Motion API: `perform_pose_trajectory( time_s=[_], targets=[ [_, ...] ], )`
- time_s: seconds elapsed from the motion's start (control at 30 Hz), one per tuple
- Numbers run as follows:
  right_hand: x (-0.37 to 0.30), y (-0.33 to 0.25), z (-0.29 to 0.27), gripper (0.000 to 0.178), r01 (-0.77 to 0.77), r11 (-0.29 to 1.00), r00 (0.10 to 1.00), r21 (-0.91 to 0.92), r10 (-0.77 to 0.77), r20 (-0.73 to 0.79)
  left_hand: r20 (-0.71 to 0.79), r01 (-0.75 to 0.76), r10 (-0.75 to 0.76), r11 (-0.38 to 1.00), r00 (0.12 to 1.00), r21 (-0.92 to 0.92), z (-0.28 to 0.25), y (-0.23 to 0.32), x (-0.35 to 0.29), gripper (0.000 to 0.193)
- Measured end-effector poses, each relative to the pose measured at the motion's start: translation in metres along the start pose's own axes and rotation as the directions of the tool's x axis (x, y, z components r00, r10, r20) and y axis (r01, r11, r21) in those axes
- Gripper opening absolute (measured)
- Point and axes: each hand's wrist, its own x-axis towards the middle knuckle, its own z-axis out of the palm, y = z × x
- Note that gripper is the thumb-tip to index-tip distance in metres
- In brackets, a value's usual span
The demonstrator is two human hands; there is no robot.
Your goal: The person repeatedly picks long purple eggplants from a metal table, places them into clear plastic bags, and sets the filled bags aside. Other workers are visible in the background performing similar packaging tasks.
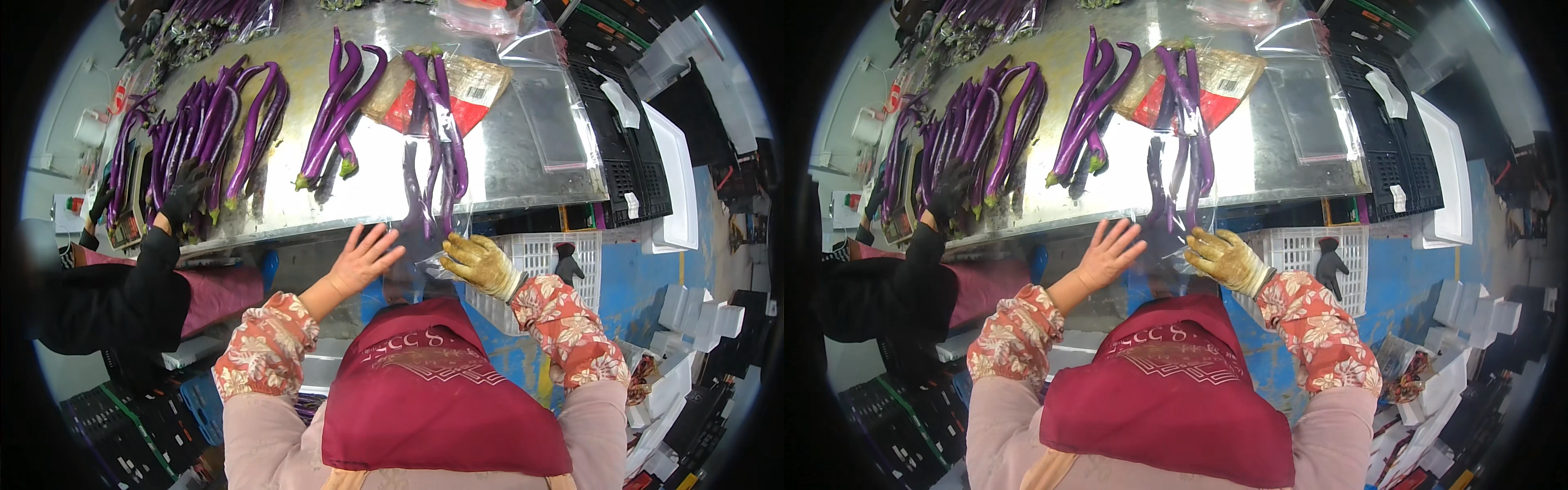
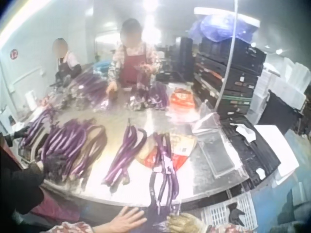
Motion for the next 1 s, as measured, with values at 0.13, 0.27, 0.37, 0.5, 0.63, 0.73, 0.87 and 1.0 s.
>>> perform_pose_trajectory(
  time_s=[0.13,0.27,0.37,0.5,0.63,0.73,0.87,1.0],
  targets=[
    [0.0,0.011,0.0,0.028,-0.123,0.757,0.963,0.642,0.248,-0.108,0.069,-0.001,0.025,0.946,0.997,-0.324,-0.012,-0.009,0.018,0.043],
    [-0.001,0.01,-0.001,0.021,-0.279,0.15,0.761,0.949,0.637,0.124,0.093,0.312,-0.369,0.596,0.925,-0.74,-0.02,-0.01,0.036,0.02],
    [0.021,0.009,-0.012,0.025,-0.307,-0.166,0.545,0.937,0.777,0.316,0.088,0.375,-0.667,0.3,0.74,-0.877,-0.012,-0.004,0.058,0.027],
    [0.043,0.028,-0.006,0.033,-0.402,-0.275,0.39,0.873,0.812,0.435,0.234,0.596,-0.83,0.141,0.507,-0.79,0.003,-0.006,0.067,0.027],
    [0.048,0.049,0.006,0.041,-0.539,-0.335,0.279,0.773,0.795,0.539,0.328,0.815,-0.826,0.243,0.458,-0.526,-0.003,-0.011,0.082,0.022],
    [0.051,0.053,0.002,0.043,-0.601,-0.339,0.25,0.724,0.781,0.573,0.465,0.753,-0.81,-0.046,0.356,-0.657,0.001,-0.023,0.08,0.012],
    [0.051,0.053,0.001,0.045,-0.574,-0.408,0.231,0.71,0.751,0.618,-0.337,0.528,-0.815,0.567,0.471,-0.633,-0.033,-0.01,0.095,0.018],
    [0.047,0.052,0.007,0.044,-0.524,-0.435,0.278,0.732,0.725,0.63,0.028,0.362,-0.363,0.918,0.931,-0.162,-0.038,0.032,0.131,0.049]
  ],
)
